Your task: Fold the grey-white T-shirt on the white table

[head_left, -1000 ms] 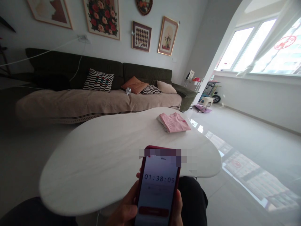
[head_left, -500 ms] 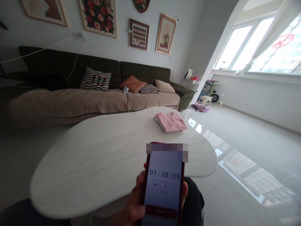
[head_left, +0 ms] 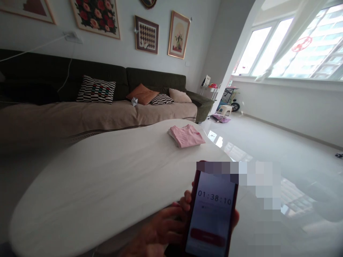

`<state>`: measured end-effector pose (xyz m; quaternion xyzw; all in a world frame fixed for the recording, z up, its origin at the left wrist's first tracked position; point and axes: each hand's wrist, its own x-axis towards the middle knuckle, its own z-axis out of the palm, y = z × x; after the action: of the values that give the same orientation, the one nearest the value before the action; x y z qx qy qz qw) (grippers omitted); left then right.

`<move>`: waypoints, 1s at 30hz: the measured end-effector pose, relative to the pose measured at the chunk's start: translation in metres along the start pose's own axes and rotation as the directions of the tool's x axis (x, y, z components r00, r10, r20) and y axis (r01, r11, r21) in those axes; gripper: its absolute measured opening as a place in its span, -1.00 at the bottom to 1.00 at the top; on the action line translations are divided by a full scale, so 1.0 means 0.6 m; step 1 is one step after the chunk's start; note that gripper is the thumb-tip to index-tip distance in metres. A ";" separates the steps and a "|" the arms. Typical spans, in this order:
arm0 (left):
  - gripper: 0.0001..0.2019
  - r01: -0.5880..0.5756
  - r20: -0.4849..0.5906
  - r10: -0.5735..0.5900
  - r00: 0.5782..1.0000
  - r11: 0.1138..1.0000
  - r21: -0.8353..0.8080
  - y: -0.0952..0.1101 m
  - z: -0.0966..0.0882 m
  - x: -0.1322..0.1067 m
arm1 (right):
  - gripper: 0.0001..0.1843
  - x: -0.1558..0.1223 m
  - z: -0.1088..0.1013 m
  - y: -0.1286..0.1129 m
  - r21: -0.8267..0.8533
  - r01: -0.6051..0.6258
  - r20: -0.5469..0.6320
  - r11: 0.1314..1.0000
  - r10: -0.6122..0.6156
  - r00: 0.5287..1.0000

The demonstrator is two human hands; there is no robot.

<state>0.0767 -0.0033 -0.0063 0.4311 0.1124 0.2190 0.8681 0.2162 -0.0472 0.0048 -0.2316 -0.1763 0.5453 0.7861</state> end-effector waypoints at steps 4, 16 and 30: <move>-0.45 -0.006 -0.041 0.015 0.999 0.981 0.193 0.015 -0.051 -0.021 | -0.15 0.004 -0.035 -0.050 0.056 -0.001 0.019 0.998 0.000 1.000; -0.56 0.224 -0.501 0.025 0.865 0.874 0.431 0.028 -0.133 0.003 | -0.19 0.007 -0.078 -0.105 -0.004 0.104 0.029 0.995 -0.103 0.994; -0.65 0.289 -0.291 0.493 0.820 0.082 0.954 -0.039 -0.280 0.035 | -0.19 0.004 -0.096 -0.114 -0.107 0.064 -0.036 0.992 -0.068 0.997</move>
<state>0.0373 0.1117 -0.1263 0.8207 0.4430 0.2629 0.2470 0.3009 -0.0755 -0.0050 -0.2778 -0.1970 0.5042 0.7936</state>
